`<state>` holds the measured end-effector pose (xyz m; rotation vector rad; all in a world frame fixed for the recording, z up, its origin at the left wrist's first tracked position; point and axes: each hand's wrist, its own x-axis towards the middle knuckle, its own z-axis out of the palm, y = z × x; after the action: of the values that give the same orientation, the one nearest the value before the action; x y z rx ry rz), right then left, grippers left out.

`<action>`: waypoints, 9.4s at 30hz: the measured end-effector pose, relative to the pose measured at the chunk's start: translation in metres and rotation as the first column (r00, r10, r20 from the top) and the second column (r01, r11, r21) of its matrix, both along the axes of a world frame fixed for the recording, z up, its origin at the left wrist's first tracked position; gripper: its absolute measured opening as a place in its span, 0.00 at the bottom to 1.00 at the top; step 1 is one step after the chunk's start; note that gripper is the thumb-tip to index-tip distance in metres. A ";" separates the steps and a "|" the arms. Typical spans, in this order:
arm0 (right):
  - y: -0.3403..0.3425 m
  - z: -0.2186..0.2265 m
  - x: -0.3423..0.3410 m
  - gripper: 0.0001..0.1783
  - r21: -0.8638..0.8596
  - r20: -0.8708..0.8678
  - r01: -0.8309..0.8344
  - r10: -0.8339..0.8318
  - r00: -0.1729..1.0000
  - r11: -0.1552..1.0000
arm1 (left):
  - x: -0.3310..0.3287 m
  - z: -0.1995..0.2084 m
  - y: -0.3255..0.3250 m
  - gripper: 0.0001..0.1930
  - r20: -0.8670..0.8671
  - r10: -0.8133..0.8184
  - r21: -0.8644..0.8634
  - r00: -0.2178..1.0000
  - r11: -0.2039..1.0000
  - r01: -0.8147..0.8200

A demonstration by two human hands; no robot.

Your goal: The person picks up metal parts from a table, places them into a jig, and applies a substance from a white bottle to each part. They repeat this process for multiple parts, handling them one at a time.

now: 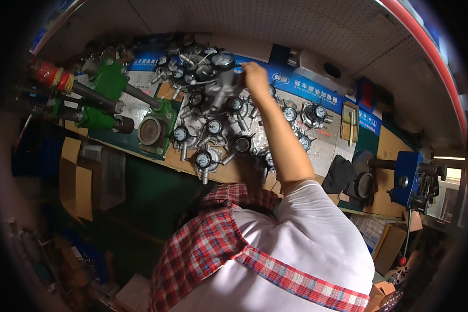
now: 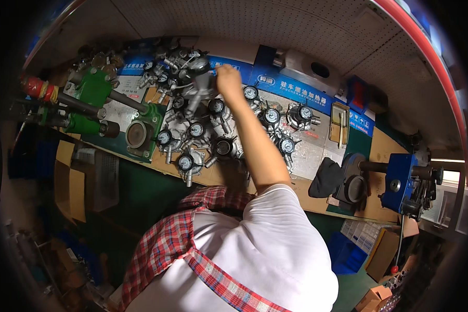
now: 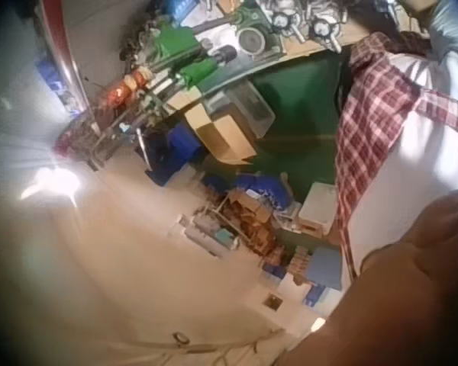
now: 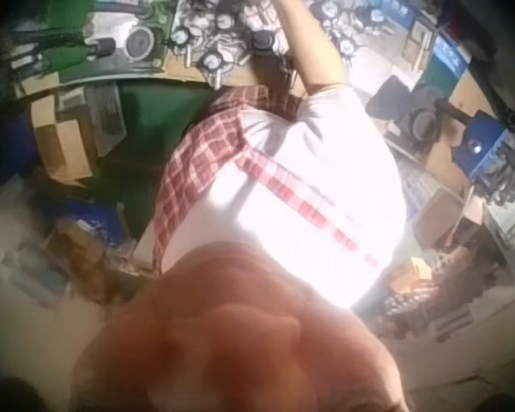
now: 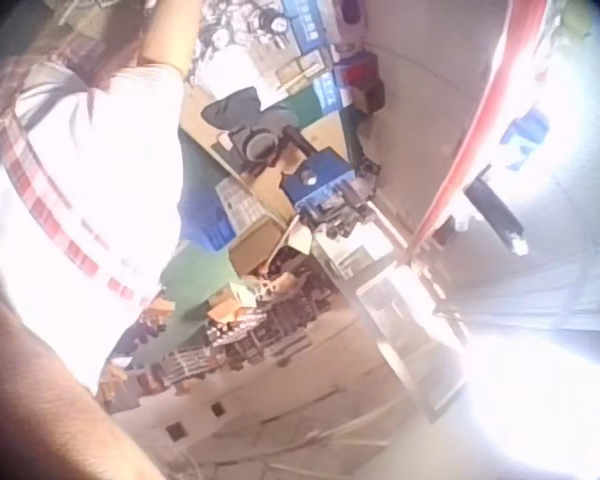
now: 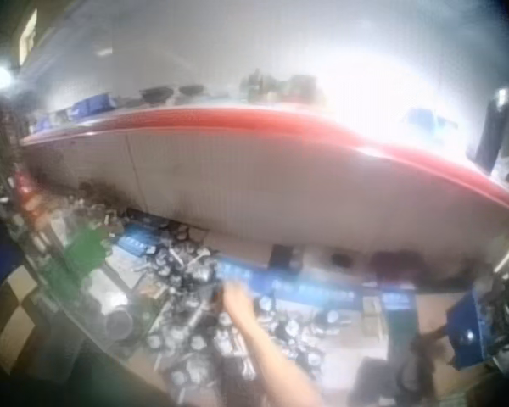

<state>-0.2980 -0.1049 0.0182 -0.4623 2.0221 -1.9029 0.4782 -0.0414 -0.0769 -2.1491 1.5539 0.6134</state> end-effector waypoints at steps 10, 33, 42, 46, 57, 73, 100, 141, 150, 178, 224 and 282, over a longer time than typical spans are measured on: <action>0.118 -0.088 -0.168 0.20 0.422 -0.368 0.414 -0.266 0.891 0.807 | 0.002 -0.001 -0.059 0.23 0.022 -0.038 0.020 0.999 0.999 0.037; -0.145 -0.033 0.005 0.21 0.787 -0.325 -0.001 0.416 0.850 0.617 | -0.091 -0.046 -0.265 0.22 -0.034 -0.230 0.002 0.973 0.973 0.230; -0.193 -0.064 -0.001 0.19 0.429 -0.249 -0.068 0.190 0.950 0.901 | -0.060 -0.065 -0.259 0.25 0.150 -0.278 0.163 0.949 0.953 0.254; -0.175 -0.031 -0.026 0.18 0.031 0.139 0.116 -0.119 0.983 0.993 | -0.070 -0.050 -0.280 0.23 0.050 -0.331 0.046 0.942 0.943 0.328; -0.060 -0.115 -0.163 0.19 0.165 0.031 0.453 -0.464 0.885 0.876 | -0.103 -0.030 -0.292 0.23 0.063 -0.199 -0.035 0.978 0.979 0.201; -0.145 -0.021 -0.094 0.35 0.900 -0.390 0.162 0.582 0.714 0.404 | -0.096 -0.049 -0.259 0.19 -0.048 -0.343 -0.044 0.938 0.939 0.341; -0.307 -0.061 -0.119 0.42 0.880 -0.402 0.053 0.680 0.613 0.472 | -0.093 -0.019 -0.228 0.19 -0.020 0.020 0.085 1.000 0.996 -0.019; -0.247 -0.066 -0.064 0.38 0.915 -0.213 -0.017 0.515 0.830 0.404 | -0.047 -0.086 -0.225 0.21 -0.006 -0.068 0.208 0.998 0.976 0.068; -0.335 -0.053 -0.032 0.38 0.912 -0.383 0.099 0.741 0.551 0.398 | -0.086 -0.048 -0.219 0.21 -0.122 0.285 0.245 0.951 0.937 -0.250; -0.424 -0.048 -0.065 0.47 0.812 -0.514 0.088 0.634 0.578 0.577 | -0.085 -0.017 -0.204 0.23 -0.055 0.159 0.214 0.986 0.966 -0.144; 0.380 -0.085 0.062 0.30 0.787 -0.463 0.494 -0.175 0.869 0.369 | -0.312 0.030 -0.288 0.34 -0.504 -0.559 -0.429 0.659 0.824 0.371; 0.243 0.070 0.444 0.21 -0.538 0.672 0.052 0.391 0.630 0.841 | -0.247 0.172 0.086 0.14 -0.298 -0.680 -0.934 -0.670 0.063 0.351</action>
<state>0.1458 0.1381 0.0877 0.0669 0.8657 -2.0057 0.2314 0.0441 0.0946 0.6892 3.2765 1.2843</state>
